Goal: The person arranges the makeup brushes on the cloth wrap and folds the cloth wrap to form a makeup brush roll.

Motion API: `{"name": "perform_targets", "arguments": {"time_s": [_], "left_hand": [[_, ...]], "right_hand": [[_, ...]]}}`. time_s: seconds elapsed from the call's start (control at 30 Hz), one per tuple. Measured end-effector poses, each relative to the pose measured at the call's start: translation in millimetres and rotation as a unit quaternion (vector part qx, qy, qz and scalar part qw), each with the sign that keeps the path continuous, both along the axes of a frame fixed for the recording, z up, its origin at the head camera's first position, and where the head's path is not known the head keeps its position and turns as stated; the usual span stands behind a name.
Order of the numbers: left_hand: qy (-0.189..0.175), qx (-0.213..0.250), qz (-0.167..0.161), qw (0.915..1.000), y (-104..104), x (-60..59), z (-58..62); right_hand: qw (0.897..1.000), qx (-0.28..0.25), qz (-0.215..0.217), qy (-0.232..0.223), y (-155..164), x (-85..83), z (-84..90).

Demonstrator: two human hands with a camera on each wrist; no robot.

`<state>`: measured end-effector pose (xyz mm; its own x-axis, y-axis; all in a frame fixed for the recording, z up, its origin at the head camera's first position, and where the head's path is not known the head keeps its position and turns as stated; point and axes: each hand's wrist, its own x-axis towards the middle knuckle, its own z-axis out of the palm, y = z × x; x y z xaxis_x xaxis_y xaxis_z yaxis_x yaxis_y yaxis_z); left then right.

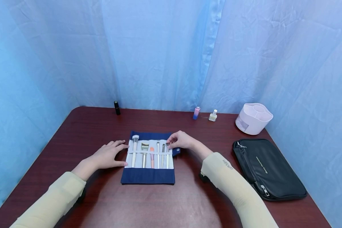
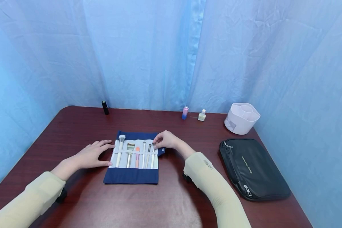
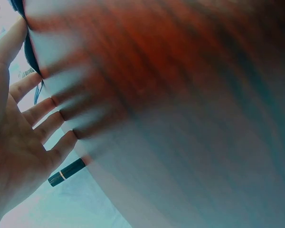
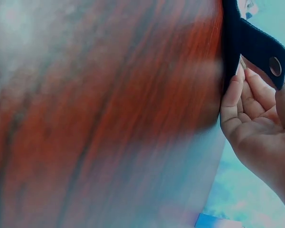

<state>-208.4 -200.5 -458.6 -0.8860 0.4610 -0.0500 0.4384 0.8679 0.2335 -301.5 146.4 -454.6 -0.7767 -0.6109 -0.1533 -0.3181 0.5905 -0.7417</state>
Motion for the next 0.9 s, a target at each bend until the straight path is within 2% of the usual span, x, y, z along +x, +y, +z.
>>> {"name": "perform_targets", "arguments": {"time_s": [0.2, 0.27, 0.37, 0.5, 0.67, 0.77, 0.9], "left_hand": [[-0.002, 0.0, -0.005, 1.0, 1, -1.5, 1.3], [-0.008, 0.002, -0.006, 0.9999, 1, -2.1, 3.1], [-0.017, 0.008, -0.006, 0.9998, 1, -4.5, 7.5], [-0.018, 0.026, -0.002, 0.9995, 3, -12.5, 16.4], [-0.02, 0.058, -0.007, 0.9981, 7, -26.8, 23.9], [-0.033, 0.07, -0.019, 0.9968, 8, -36.0, 22.3], [-0.051, 0.08, -0.031, 0.995, 9, -46.4, 17.7]], "right_hand": [[0.999, 0.004, 0.002, 0.034, 5, 4.2, 8.8], [0.997, 0.015, 0.003, 0.071, 7, 8.4, 14.9], [0.989, 0.035, 0.008, 0.145, 10, 18.9, 26.7], [0.975, 0.038, 0.006, 0.22, 10, 42.5, 42.0], [0.962, 0.04, 0.0, 0.269, 5, 79.3, 48.9], [0.96, 0.049, 0.015, 0.275, 0, 101.0, 45.5], [0.964, 0.078, 0.041, 0.251, -4, 125.8, 36.8]]}}
